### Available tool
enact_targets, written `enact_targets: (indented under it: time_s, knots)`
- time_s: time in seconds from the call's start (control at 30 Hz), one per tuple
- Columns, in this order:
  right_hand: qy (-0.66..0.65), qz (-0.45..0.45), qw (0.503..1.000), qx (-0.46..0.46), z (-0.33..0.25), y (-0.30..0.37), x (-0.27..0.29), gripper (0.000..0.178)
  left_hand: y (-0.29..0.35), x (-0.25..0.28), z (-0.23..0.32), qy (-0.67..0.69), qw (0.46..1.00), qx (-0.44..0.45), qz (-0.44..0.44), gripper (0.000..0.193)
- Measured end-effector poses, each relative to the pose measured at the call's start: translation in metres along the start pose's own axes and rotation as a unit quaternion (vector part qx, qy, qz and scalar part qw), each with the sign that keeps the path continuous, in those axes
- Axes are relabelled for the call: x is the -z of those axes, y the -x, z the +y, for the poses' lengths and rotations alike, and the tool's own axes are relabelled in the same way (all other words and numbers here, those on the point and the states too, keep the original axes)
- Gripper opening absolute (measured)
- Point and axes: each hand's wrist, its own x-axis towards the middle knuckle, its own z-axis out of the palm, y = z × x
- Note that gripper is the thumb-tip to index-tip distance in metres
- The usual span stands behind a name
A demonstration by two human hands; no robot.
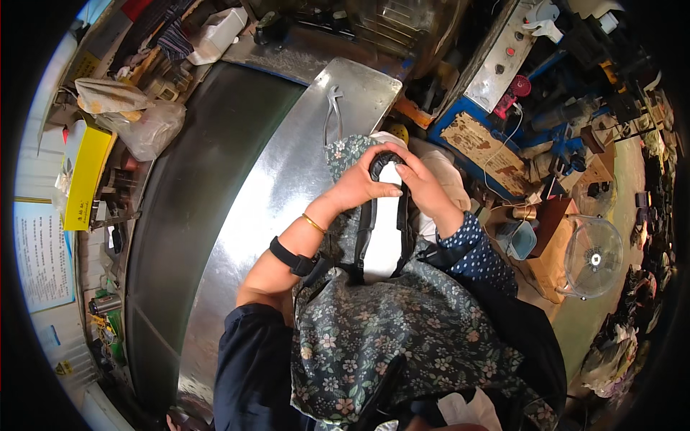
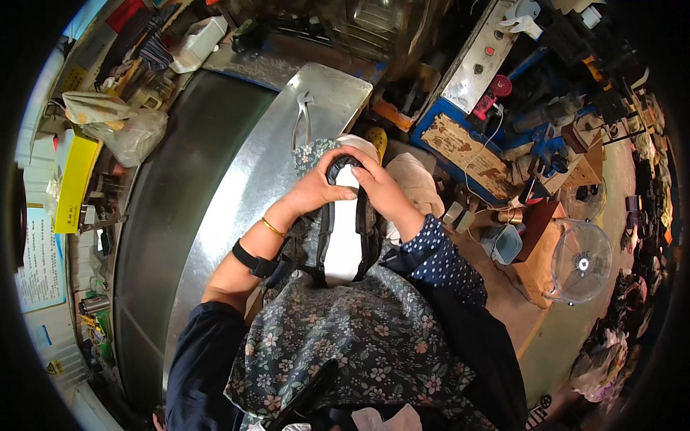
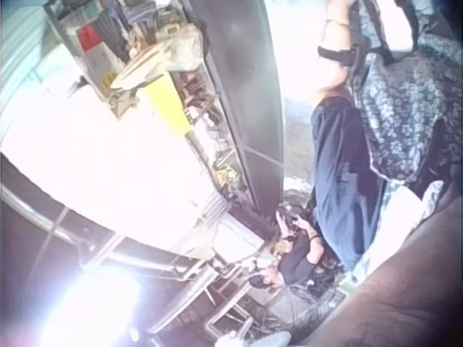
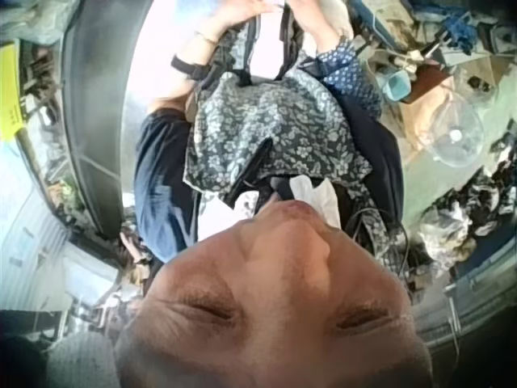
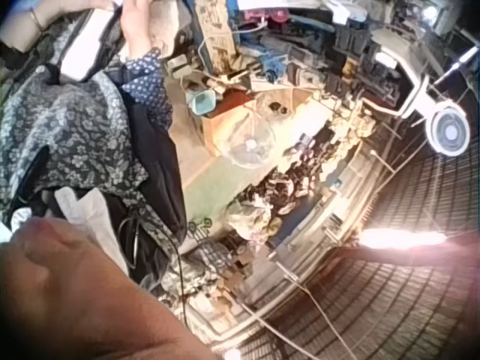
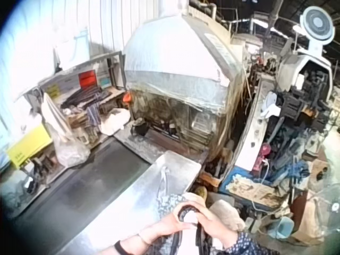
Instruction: The recorder attaches soles to shoe uppers and places the finished products onto a conveyor belt in a shoe factory.
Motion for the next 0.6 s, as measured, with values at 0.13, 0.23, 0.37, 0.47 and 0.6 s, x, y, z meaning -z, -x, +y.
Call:
enact_targets:
  time_s: [0.13, 0.23, 0.37, 0.47, 0.6]
  knots:
    - [-0.161, -0.031, 0.986, -0.019, -0.035, 0.023, 0.025, 0.054, 0.012, -0.051, 0.041, -0.222, 0.966, -0.125, 0.036, 0.109]
    - [-0.281, 0.063, 0.953, -0.092, -0.077, 0.078, 0.047, 0.064, 0.028, -0.082, 0.06, -0.236, 0.928, -0.258, -0.129, 0.105]
    - [-0.131, -0.027, 0.919, -0.372, -0.099, 0.137, 0.083, 0.058, 0.019, -0.054, 0.036, -0.071, 0.941, -0.217, -0.249, 0.072]
    - [-0.117, 0.194, 0.911, -0.345, -0.068, 0.176, 0.077, 0.064, 0.001, 0.011, -0.013, -0.242, 0.961, -0.105, 0.078, 0.047]
    - [-0.275, 0.162, 0.923, -0.216, -0.028, 0.166, 0.076, 0.054, 0.003, 0.112, -0.078, -0.515, 0.813, 0.03, 0.27, 0.048]
